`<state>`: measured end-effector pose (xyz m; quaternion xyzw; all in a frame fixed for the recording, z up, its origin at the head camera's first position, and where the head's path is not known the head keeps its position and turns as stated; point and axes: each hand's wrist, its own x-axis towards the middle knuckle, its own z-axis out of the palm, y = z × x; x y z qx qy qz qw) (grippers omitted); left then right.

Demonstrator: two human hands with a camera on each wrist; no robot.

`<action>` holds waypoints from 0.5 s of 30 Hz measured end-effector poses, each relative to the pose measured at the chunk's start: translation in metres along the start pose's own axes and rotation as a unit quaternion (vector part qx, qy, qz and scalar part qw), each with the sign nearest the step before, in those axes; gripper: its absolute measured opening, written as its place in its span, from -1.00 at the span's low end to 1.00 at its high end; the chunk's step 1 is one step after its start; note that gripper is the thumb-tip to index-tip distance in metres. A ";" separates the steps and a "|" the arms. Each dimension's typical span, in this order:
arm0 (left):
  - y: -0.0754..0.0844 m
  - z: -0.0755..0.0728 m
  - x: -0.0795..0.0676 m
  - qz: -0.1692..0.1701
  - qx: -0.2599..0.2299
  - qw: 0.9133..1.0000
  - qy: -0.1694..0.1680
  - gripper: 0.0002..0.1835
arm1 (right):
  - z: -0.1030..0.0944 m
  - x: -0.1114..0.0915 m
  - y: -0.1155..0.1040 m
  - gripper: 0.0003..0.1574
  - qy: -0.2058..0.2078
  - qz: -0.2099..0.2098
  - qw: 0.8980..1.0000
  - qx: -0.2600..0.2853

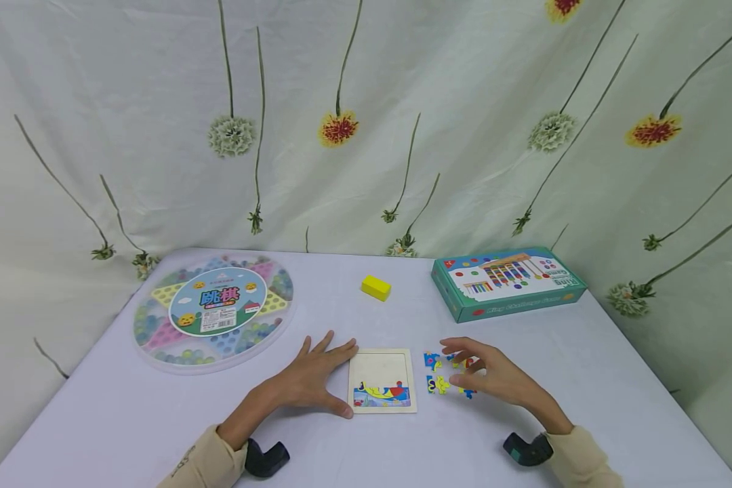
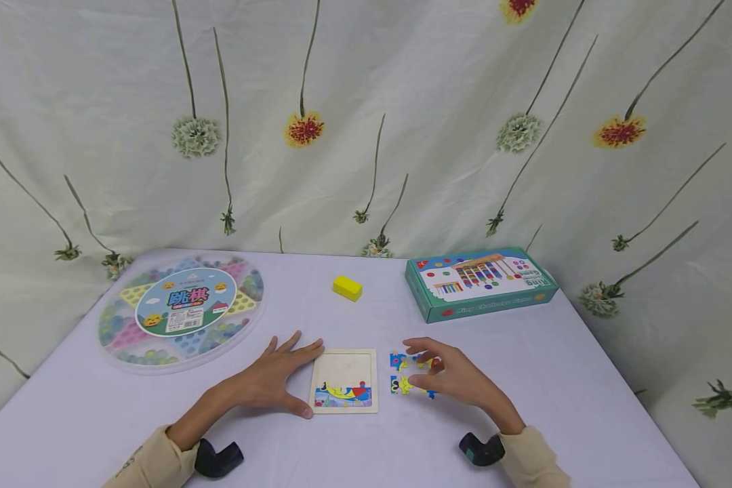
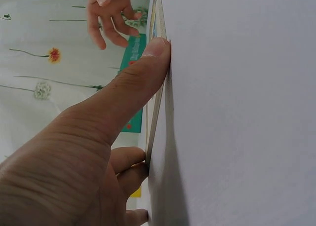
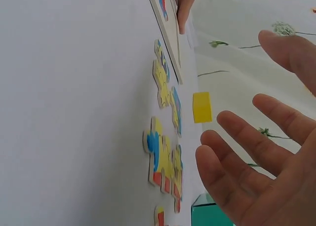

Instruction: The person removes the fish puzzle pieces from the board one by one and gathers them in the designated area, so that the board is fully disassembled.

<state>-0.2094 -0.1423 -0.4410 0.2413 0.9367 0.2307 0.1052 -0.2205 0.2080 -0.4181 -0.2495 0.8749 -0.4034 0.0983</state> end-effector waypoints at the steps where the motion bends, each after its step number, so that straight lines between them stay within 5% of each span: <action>1: 0.000 0.000 0.000 0.000 0.001 1.000 0.000 0.15 | 0.001 0.001 -0.001 -0.29 -0.003 -0.001 1.000 0.000; 15: 0.001 0.000 0.000 0.000 0.000 1.000 0.001 0.15 | 0.012 0.016 -0.016 -0.34 -0.027 -0.033 0.999 0.018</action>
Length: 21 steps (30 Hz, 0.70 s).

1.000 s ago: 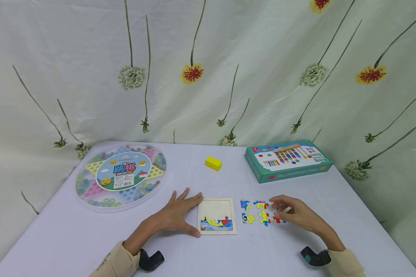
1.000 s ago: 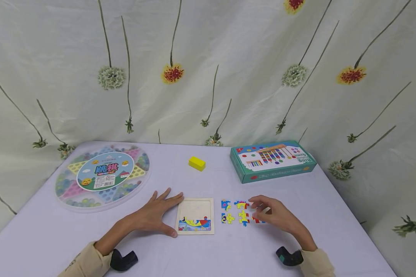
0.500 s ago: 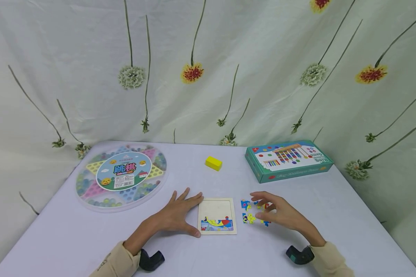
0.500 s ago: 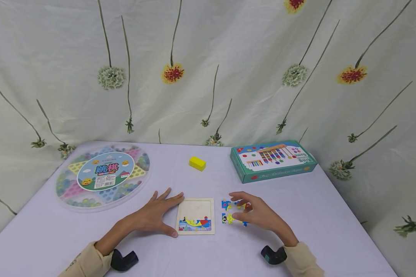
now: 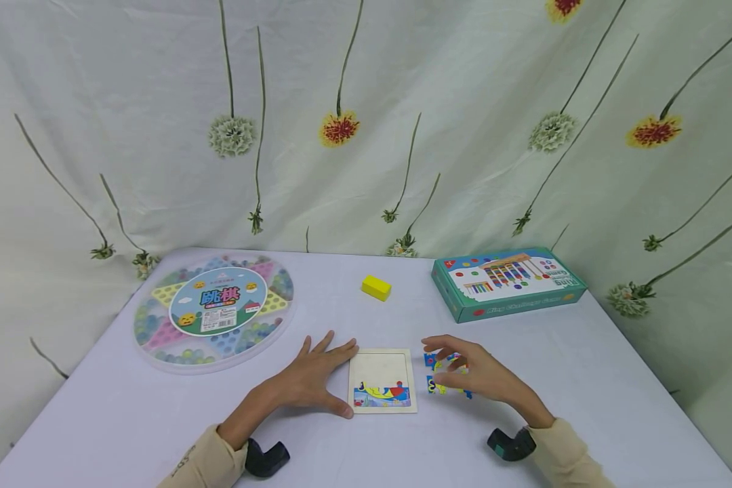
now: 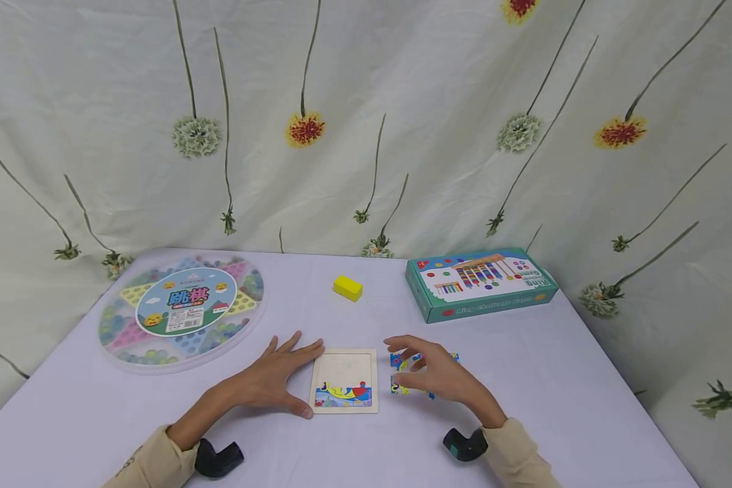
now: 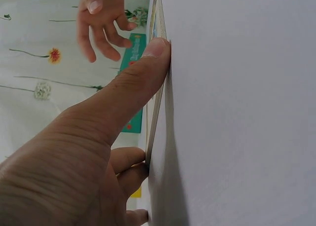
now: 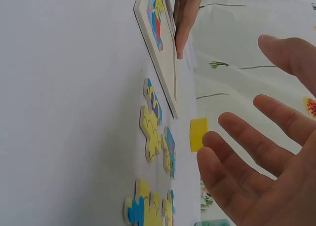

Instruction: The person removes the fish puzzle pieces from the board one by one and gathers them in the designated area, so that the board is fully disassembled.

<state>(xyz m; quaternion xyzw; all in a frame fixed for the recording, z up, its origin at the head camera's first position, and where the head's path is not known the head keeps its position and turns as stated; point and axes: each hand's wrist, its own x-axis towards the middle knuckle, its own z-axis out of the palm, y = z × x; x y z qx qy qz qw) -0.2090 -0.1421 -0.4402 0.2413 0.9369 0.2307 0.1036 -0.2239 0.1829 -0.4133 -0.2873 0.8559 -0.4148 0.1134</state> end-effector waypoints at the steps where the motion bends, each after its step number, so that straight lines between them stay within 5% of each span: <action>1: 0.000 0.000 0.000 0.001 0.000 1.000 0.000 0.15 | 0.001 0.001 -0.001 -0.34 -0.002 -0.002 1.000 0.002; 21: 0.000 0.001 0.001 0.001 0.004 1.000 0.000 0.14 | 0.018 0.022 -0.018 -0.38 -0.029 -0.043 0.998 0.018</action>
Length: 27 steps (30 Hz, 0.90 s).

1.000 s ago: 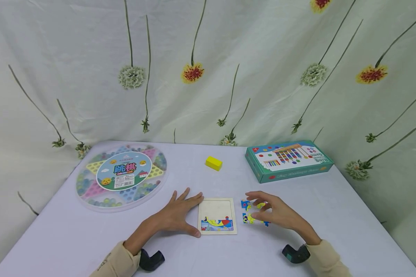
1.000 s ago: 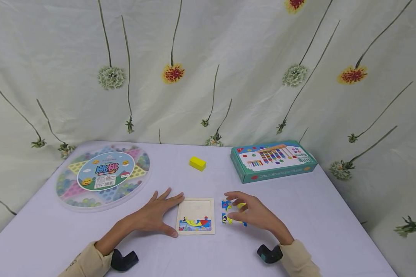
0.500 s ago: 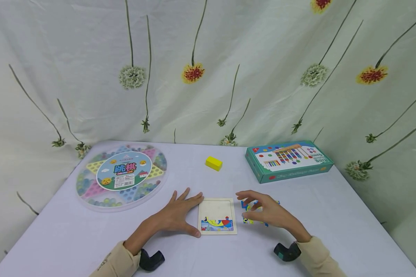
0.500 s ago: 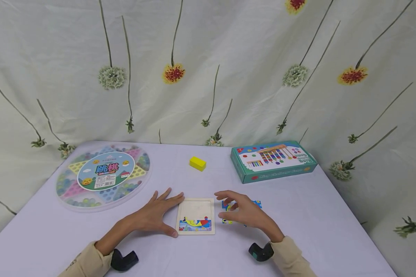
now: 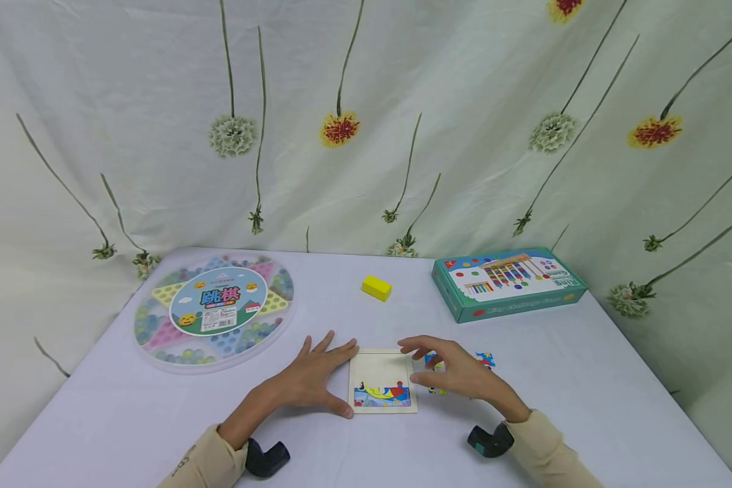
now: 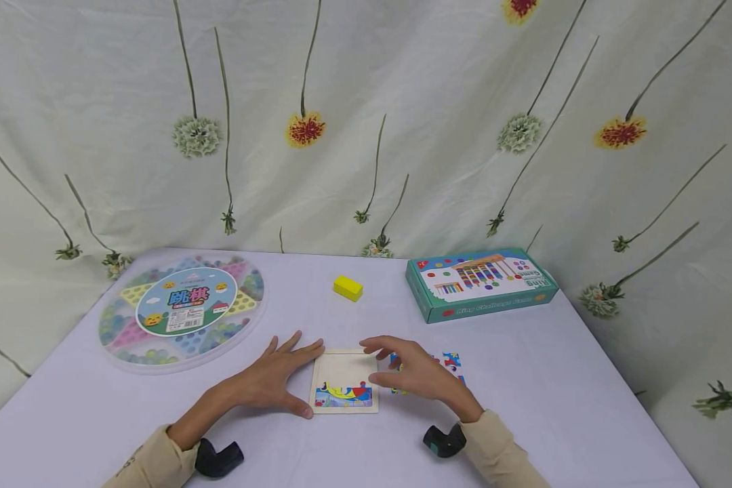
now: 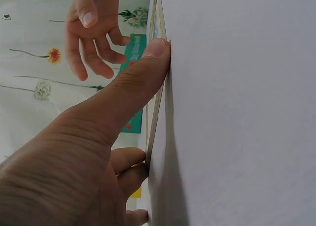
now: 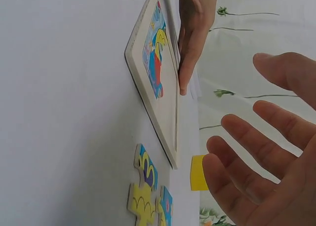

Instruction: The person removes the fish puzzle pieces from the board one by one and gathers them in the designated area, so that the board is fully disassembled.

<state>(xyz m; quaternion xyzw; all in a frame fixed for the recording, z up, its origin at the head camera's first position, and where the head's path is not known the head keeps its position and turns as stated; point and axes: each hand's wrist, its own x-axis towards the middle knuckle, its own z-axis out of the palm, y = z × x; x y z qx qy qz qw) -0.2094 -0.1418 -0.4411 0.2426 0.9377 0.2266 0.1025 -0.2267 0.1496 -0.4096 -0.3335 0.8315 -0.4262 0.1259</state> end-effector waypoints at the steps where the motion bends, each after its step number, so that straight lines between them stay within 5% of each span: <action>1: 0.000 0.000 0.000 0.000 0.000 1.000 0.000 0.14 | 0.001 0.001 -0.001 -0.38 -0.002 0.000 1.000 0.002; 27: 0.000 -0.002 -0.001 0.004 -0.003 1.000 -0.001 0.16 | 0.025 0.022 -0.007 -0.40 -0.071 -0.017 0.997 0.001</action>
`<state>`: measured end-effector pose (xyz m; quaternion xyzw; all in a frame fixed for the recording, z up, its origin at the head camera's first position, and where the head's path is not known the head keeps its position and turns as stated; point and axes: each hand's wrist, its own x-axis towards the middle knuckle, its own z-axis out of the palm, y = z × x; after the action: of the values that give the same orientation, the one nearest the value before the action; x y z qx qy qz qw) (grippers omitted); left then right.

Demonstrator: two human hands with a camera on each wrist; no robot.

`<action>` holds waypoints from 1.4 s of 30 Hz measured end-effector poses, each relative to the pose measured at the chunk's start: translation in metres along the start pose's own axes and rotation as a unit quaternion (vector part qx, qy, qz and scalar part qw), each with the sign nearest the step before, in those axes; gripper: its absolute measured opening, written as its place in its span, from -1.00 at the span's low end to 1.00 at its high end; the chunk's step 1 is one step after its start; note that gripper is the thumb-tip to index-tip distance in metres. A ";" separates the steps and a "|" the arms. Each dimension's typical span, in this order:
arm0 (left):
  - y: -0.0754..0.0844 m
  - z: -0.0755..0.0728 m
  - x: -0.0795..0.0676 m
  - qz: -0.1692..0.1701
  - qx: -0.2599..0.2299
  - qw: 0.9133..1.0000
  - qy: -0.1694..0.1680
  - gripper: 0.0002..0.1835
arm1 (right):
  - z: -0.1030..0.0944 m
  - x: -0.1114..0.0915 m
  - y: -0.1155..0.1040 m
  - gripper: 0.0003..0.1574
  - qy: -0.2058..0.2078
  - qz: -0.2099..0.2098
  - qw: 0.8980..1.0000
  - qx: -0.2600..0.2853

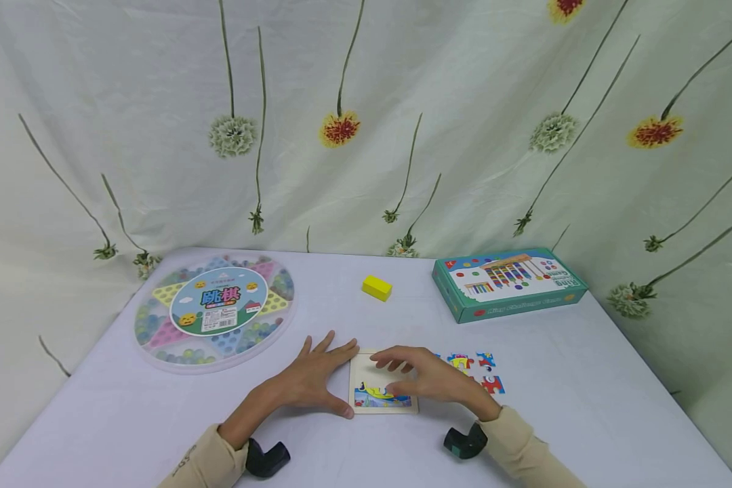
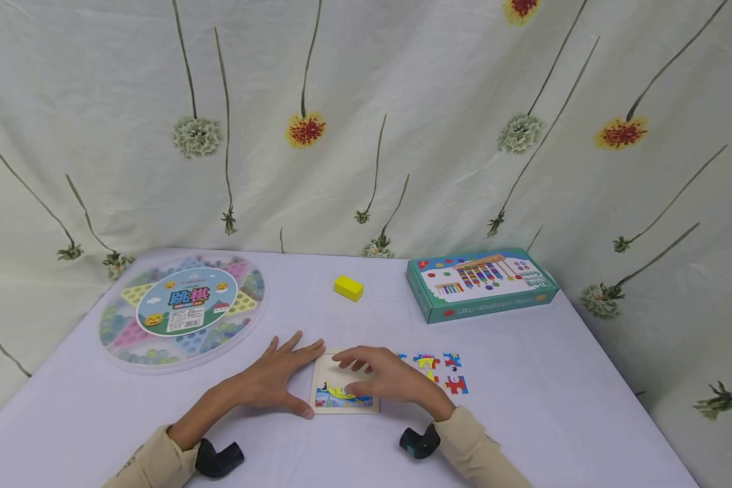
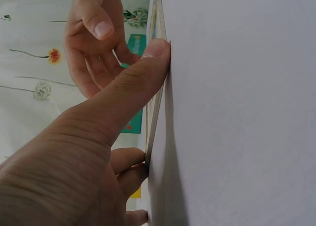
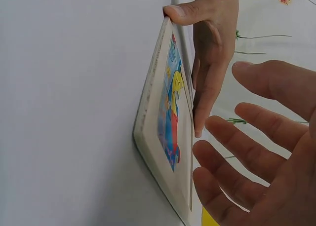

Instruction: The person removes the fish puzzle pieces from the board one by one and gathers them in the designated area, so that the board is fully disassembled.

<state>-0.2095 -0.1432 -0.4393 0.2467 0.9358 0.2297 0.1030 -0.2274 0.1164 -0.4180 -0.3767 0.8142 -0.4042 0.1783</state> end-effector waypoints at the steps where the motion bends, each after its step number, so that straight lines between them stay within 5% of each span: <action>1: 0.000 0.000 0.000 0.002 -0.001 1.000 0.001 0.16 | 0.001 0.001 0.000 -0.41 -0.004 -0.003 1.000 -0.001; 21: -0.002 0.001 0.001 0.002 0.000 1.000 -0.002 0.17 | 0.016 0.016 0.000 -0.47 -0.034 -0.001 0.999 -0.033; 42: -0.002 0.000 -0.001 0.009 0.003 1.000 0.000 0.17 | 0.021 0.018 -0.001 -0.61 -0.021 0.010 0.997 -0.074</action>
<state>-0.2096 -0.1448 -0.4399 0.2559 0.9342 0.2276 0.1004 -0.2264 0.0910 -0.4301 -0.3891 0.8415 -0.3332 0.1714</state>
